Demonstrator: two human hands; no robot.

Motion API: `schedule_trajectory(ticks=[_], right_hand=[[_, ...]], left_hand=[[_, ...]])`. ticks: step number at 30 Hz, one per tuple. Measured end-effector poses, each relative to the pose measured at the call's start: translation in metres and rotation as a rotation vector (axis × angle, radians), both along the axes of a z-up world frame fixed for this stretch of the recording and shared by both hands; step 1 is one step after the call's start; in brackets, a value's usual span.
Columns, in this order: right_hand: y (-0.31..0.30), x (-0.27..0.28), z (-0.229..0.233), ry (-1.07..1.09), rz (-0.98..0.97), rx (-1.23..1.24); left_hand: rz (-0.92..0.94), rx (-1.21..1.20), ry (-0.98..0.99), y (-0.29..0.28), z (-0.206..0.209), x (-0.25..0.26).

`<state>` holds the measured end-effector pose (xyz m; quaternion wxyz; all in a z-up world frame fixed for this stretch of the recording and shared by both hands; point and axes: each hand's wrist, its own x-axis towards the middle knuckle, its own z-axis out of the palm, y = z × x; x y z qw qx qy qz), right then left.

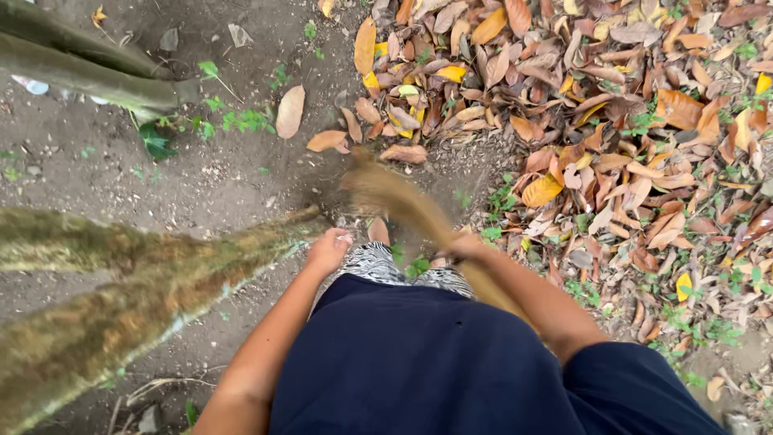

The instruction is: The person sweeps dry leaves outdoors using a stick broom, gathering them into piles along the ground near a wall and fence.

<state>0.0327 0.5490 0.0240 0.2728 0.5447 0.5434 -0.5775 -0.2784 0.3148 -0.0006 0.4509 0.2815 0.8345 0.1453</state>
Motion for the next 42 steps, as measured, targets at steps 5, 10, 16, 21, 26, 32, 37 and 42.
schedule_trajectory(ticks=[5,10,16,21,26,32,37,42], right_hand=[[0.155,0.089,0.037,-0.267,0.026,0.475],[0.18,0.11,0.111,-0.236,0.034,0.796],[0.081,0.038,0.246,-0.089,-0.263,0.296],[0.014,-0.078,0.186,0.288,-0.276,-0.166],[0.015,-0.156,0.022,0.299,-0.185,-0.177],[0.162,-0.007,0.012,0.014,-0.491,0.232],[0.188,0.053,0.103,-0.1,-0.023,0.697],[0.088,0.038,0.213,-0.059,-0.404,0.26]], left_hand=[[0.026,0.002,-0.008,-0.002,-0.01,-0.038],[0.05,0.082,-0.105,0.007,-0.02,-0.051],[0.056,0.01,-0.132,0.026,-0.006,-0.055],[0.127,0.078,-0.209,0.018,-0.019,-0.065],[0.064,-0.016,-0.043,0.005,-0.014,-0.082],[0.17,0.098,-0.126,-0.023,-0.022,-0.092],[0.18,-0.007,-0.206,-0.016,-0.03,-0.08],[0.168,0.001,-0.212,0.008,-0.019,-0.066]])
